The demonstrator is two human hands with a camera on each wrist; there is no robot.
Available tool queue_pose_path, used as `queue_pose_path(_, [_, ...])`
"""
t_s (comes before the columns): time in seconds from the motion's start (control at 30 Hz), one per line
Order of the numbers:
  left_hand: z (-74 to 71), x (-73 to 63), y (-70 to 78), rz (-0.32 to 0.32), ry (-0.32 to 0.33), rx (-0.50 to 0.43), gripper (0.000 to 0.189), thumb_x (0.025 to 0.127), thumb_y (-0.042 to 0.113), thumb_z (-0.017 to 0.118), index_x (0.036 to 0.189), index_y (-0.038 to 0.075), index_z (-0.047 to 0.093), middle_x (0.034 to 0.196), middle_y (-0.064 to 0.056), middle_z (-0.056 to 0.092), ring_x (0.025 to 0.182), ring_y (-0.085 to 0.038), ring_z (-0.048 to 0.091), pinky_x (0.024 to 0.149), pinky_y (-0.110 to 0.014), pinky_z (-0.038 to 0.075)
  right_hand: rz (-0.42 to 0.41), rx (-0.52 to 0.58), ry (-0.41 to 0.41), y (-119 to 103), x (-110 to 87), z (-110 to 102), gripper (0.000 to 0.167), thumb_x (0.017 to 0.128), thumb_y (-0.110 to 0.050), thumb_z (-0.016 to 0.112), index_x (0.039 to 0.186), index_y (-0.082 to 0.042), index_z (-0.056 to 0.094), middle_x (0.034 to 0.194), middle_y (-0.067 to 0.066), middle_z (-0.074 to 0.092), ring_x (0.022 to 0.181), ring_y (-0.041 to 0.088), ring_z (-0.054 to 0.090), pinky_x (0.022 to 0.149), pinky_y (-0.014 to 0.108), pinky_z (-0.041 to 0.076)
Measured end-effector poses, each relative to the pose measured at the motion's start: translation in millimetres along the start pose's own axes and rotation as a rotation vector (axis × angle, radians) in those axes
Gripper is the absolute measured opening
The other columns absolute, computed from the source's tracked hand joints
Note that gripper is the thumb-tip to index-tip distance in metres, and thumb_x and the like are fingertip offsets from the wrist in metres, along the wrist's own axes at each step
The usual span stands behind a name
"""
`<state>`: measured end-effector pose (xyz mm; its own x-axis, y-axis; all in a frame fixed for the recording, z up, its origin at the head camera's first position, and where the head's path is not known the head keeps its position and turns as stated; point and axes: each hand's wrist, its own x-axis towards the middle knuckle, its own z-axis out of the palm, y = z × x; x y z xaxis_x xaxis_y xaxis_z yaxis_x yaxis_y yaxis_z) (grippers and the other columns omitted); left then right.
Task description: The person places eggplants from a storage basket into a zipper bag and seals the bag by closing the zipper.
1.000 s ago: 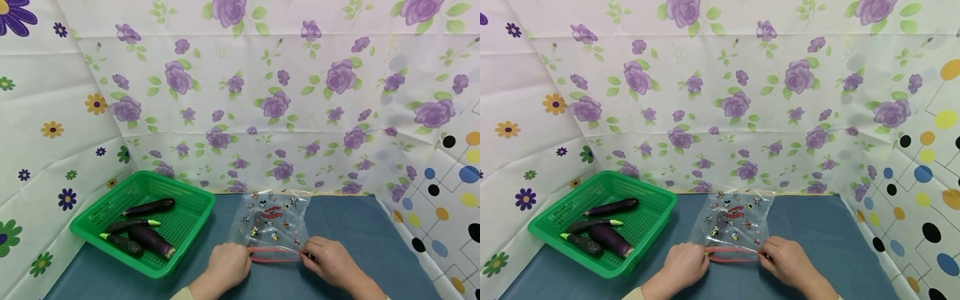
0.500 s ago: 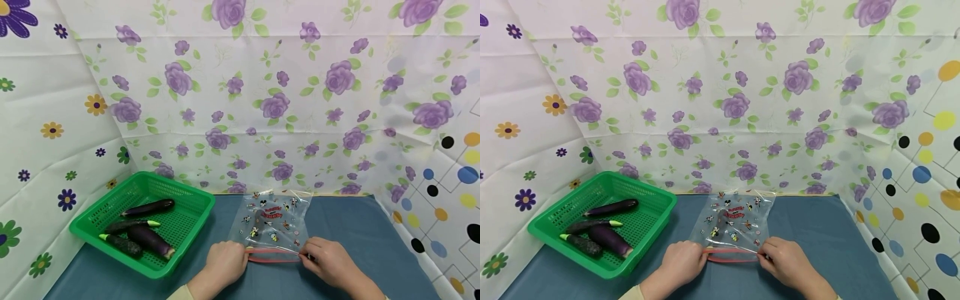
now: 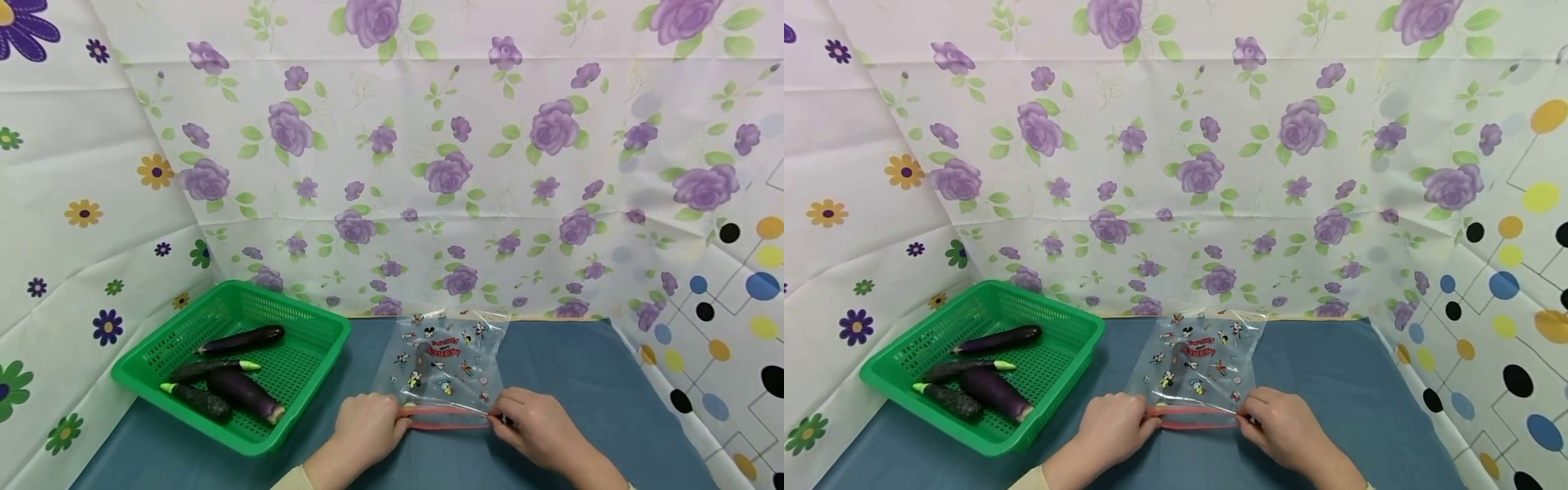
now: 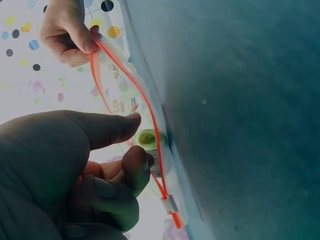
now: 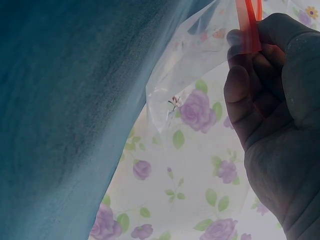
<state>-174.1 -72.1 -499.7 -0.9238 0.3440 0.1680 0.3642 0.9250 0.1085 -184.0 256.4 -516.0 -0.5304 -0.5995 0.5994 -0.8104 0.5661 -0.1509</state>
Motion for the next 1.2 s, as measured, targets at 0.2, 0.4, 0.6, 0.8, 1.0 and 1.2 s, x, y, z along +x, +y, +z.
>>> queue_pose_path(0.2, [-6.8, -2.9, 1.6, -0.003, 0.044, -0.009, 0.046, 0.098, 0.05, 0.084, 0.072, 0.023, 0.057, 0.061, 0.007, 0.052, 0.052, -0.019, 0.053, 0.046, -0.039, 0.039, 0.0, -0.004, -0.003, -0.2, 0.5, -0.8, 0.03, 0.084, -0.005, 0.094, 0.093, -0.027, 0.076, 0.091, -0.018, 0.067, 0.073, -0.008, 0.054, 0.061, 0.011, 0.043])
queue_pose_path(0.4, [-11.1, -4.8, 2.2, 0.02, 0.127, -0.012, 0.044, 0.098, 0.05, 0.084, 0.076, 0.023, 0.057, 0.061, 0.008, 0.048, 0.05, -0.017, 0.051, 0.044, -0.037, 0.037, 0.001, -0.01, -0.006, 0.4, -0.2, -0.3, 0.03, 0.083, -0.005, 0.094, 0.092, -0.027, 0.075, 0.09, -0.019, 0.065, 0.073, -0.009, 0.052, 0.06, 0.01, 0.042])
queue_pose_path(0.6, [-15.1, -5.9, 1.0, 0.059, 0.225, -0.041, 0.044, 0.096, 0.045, 0.087, 0.074, 0.023, 0.056, 0.066, 0.01, 0.048, 0.053, -0.013, 0.053, 0.045, -0.034, 0.037, 0.0, -0.018, -0.006, 0.2, 0.1, 0.4, 0.029, 0.084, -0.006, 0.094, 0.092, -0.027, 0.075, 0.089, -0.02, 0.064, 0.073, -0.009, 0.051, 0.06, 0.011, 0.042])
queue_pose_path(0.8, [-23.0, -6.9, -3.0, 0.054, 0.216, -0.072, 0.04, 0.095, 0.045, 0.088, 0.08, 0.021, 0.061, 0.068, 0.01, 0.045, 0.055, -0.008, 0.044, 0.046, -0.03, 0.034, -0.001, -0.01, -0.007, -0.3, 0.2, 0.4, 0.028, 0.085, -0.007, 0.094, 0.092, -0.026, 0.076, 0.089, -0.019, 0.064, 0.073, -0.008, 0.052, 0.06, 0.011, 0.043])
queue_pose_path(1.0, [-33.4, -8.2, -7.8, 0.037, 0.197, -0.09, 0.032, 0.097, 0.044, 0.088, 0.094, 0.016, 0.072, 0.073, 0.01, 0.048, 0.059, -0.006, 0.044, 0.046, -0.027, 0.034, -0.002, -0.005, -0.012, -0.2, -0.2, 0.1, 0.029, 0.085, -0.006, 0.094, 0.093, -0.026, 0.076, 0.09, -0.019, 0.065, 0.072, -0.007, 0.053, 0.061, 0.011, 0.043])
queue_pose_path(1.2, [-41.6, -9.8, -13.5, 0.035, 0.238, -0.104, 0.033, 0.096, 0.043, 0.089, 0.099, 0.014, 0.072, 0.079, 0.008, 0.054, 0.063, -0.008, 0.048, 0.046, -0.027, 0.035, -0.004, -0.009, -0.011, 0.3, 0.4, 0.1, 0.029, 0.085, -0.006, 0.094, 0.093, -0.027, 0.075, 0.089, -0.02, 0.064, 0.073, -0.008, 0.052, 0.061, 0.011, 0.042])
